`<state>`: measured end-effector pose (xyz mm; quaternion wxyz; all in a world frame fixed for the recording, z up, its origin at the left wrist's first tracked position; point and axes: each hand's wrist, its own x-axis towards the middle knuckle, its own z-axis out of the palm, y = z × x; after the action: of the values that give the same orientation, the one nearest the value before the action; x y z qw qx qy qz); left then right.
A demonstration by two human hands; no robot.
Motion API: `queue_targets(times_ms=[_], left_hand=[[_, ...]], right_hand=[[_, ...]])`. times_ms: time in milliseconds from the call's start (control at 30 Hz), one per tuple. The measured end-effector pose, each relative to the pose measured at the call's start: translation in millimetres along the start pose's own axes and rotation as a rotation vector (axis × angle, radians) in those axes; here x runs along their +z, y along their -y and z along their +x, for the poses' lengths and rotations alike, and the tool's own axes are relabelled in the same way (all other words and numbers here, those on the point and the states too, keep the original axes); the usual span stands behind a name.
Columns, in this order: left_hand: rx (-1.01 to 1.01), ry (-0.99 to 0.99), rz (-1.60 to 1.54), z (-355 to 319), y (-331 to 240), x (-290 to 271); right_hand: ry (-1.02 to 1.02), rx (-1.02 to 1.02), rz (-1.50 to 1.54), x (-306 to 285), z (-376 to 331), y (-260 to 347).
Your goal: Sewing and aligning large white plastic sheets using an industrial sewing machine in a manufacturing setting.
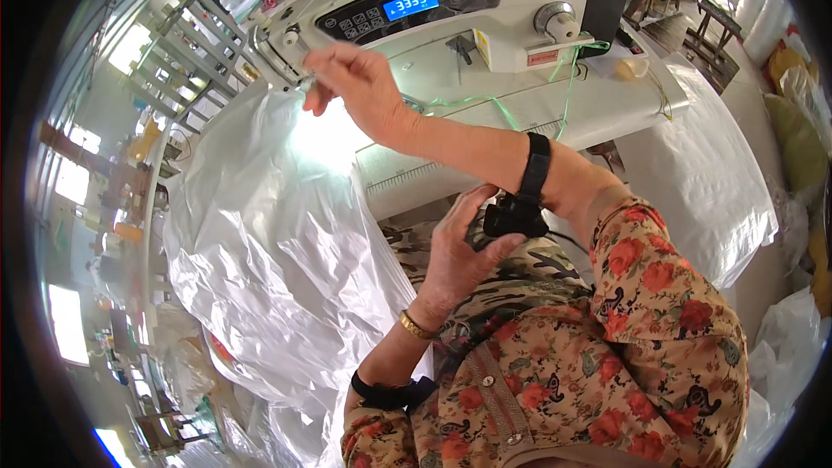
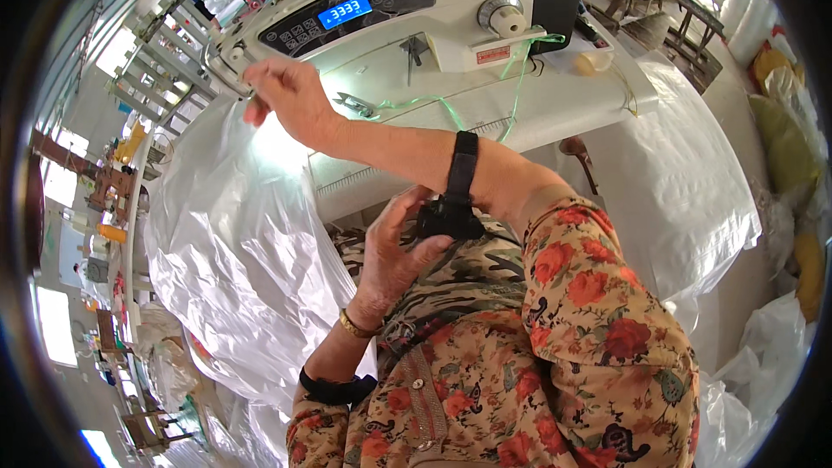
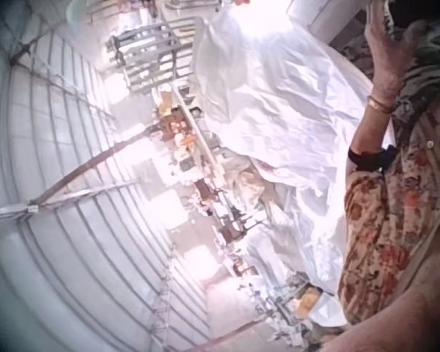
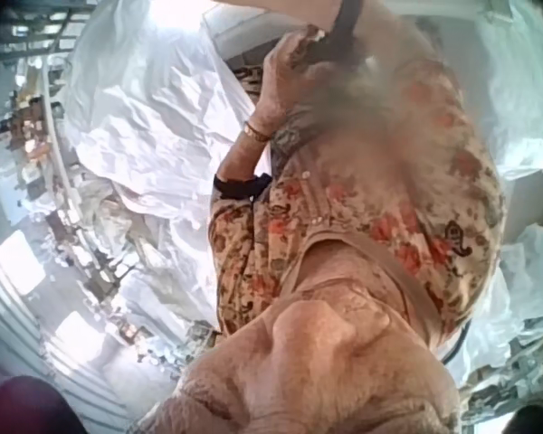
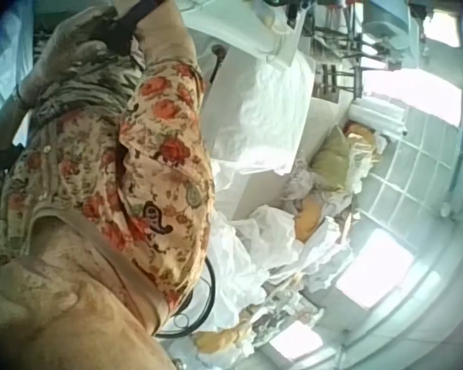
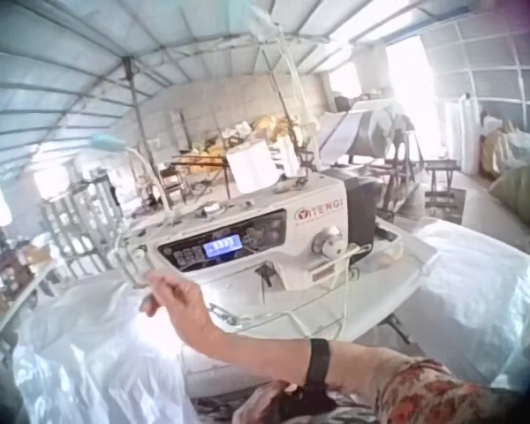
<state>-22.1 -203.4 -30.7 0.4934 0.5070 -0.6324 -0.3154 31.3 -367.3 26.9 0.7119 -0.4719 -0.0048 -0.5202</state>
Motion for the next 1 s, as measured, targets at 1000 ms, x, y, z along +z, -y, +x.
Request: queue_targets(times_ms=[1000], left_hand=[[0.265,-0.303,0.167,-27.5,-21.2,24.2]], right_hand=[[0.184,0.1,0.666,25.3,42.1,60.2]])
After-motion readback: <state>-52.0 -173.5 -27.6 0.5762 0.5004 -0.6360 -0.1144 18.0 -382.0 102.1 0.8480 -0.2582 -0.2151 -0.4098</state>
